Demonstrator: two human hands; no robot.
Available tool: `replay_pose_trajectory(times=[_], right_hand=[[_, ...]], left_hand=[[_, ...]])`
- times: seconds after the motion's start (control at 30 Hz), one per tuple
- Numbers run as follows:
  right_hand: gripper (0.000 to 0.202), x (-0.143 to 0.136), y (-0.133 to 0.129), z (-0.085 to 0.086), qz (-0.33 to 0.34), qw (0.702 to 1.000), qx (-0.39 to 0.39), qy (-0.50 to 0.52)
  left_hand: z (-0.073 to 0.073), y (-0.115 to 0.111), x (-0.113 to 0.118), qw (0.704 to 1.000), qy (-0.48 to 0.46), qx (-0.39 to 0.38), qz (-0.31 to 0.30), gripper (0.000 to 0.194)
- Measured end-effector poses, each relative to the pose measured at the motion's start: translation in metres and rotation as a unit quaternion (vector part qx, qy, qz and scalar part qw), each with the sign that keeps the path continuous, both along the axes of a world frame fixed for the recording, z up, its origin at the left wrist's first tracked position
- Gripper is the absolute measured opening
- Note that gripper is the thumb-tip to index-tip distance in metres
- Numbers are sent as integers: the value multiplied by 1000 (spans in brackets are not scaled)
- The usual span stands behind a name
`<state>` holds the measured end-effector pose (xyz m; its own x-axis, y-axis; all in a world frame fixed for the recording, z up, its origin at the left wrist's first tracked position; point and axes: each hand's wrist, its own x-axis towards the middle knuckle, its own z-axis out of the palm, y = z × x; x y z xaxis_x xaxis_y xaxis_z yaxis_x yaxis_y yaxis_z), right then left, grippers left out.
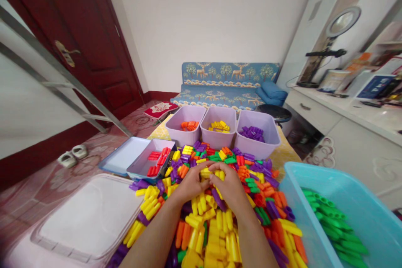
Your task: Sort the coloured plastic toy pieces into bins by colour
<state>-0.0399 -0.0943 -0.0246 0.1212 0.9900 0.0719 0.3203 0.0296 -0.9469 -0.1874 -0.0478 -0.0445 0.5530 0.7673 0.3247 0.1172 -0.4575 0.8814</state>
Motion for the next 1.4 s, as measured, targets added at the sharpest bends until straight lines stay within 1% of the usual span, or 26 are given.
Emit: replay_pose_trajectory(times=[0.1, 0.17, 0.23, 0.3, 0.37, 0.47, 0.57, 0.67, 0.73, 0.87, 0.93, 0.97, 1.03, 1.07, 1.1, 1.13, 1.17, 1.2, 1.27, 1.3, 1.33, 1.37, 1.4], right_hand=[[16, 3, -1, -5, -39, 999, 8, 37], [20, 6, -3, -8, -50, 997, 14, 60], [25, 8, -4, -11, -44, 995, 20, 90], [32, 8, -5, -12, -32, 994, 27, 97], [38, 7, -6, -10, -26, 997, 35, 63], [45, 4, -7, -6, -34, 997, 49, -56], [45, 1, -7, -7, -58, 982, 55, -169], [44, -1, -6, -11, -83, 970, 56, -221], [38, -1, -5, -14, -89, 964, 70, -239], [17, -2, -4, -13, -79, 950, 121, -276], [12, -3, -6, -7, -81, 947, 158, -269], [12, -3, -7, -4, -97, 948, 173, -249], [18, -3, -12, 4, -139, 957, 178, -180], [23, -2, -15, 9, -149, 965, 169, -132], [30, 0, -18, 13, -142, 974, 153, -84], [35, 4, -20, 18, -116, 983, 132, -47], [37, 8, -21, 23, -75, 991, 106, -31], [37, 14, -21, 29, -25, 996, 78, -40], [28, 25, -16, 42, 66, 991, 23, -117], [23, 30, -11, 50, 87, 984, 9, -154], [22, 34, -5, 57, 83, 982, 14, -170], [26, 37, 1, 64, 54, 985, 37, -160], [34, 39, 7, 70, 7, 988, 73, -133]], left_hand=[[-4, 2, 1, 999, -23, -46, 15, 53], [-6, 3, 1, 994, -55, -89, 12, 50], [-8, 4, 1, 988, -93, -126, 3, 48], [-8, 4, 1, 982, -119, -144, -2, 48], [-6, 2, 1, 982, -121, -144, -3, 49], [-2, -1, -1, 990, -89, -111, -2, 54], [2, -4, -2, 996, -57, -75, -6, 56], [2, -5, -2, 998, -25, -60, 2, 52], [2, -5, -2, 999, -12, -49, 11, 52], [-3, -4, -2, 999, -10, -42, 8, 67], [-7, -2, -1, 999, -13, -44, 3, 71], [-9, -1, 0, 999, -17, -48, -1, 71], [-12, 1, 2, 998, -31, -60, -4, 70], [-12, 2, 3, 997, -35, -66, -5, 67], [-12, 2, 3, 997, -36, -70, -7, 63], [-11, 2, 4, 997, -33, -69, -9, 57], [-10, 2, 4, 997, -27, -65, -9, 52], [-9, 2, 4, 998, -19, -62, -9, 47], [-8, 1, 4, 998, -7, -57, -2, 41], [-8, 1, 4, 998, -3, -56, 7, 39], [-8, 1, 3, 998, 1, -55, 15, 38], [-9, 1, 3, 998, 4, -56, 20, 37], [-10, 1, 3, 998, 7, -56, 21, 36]])
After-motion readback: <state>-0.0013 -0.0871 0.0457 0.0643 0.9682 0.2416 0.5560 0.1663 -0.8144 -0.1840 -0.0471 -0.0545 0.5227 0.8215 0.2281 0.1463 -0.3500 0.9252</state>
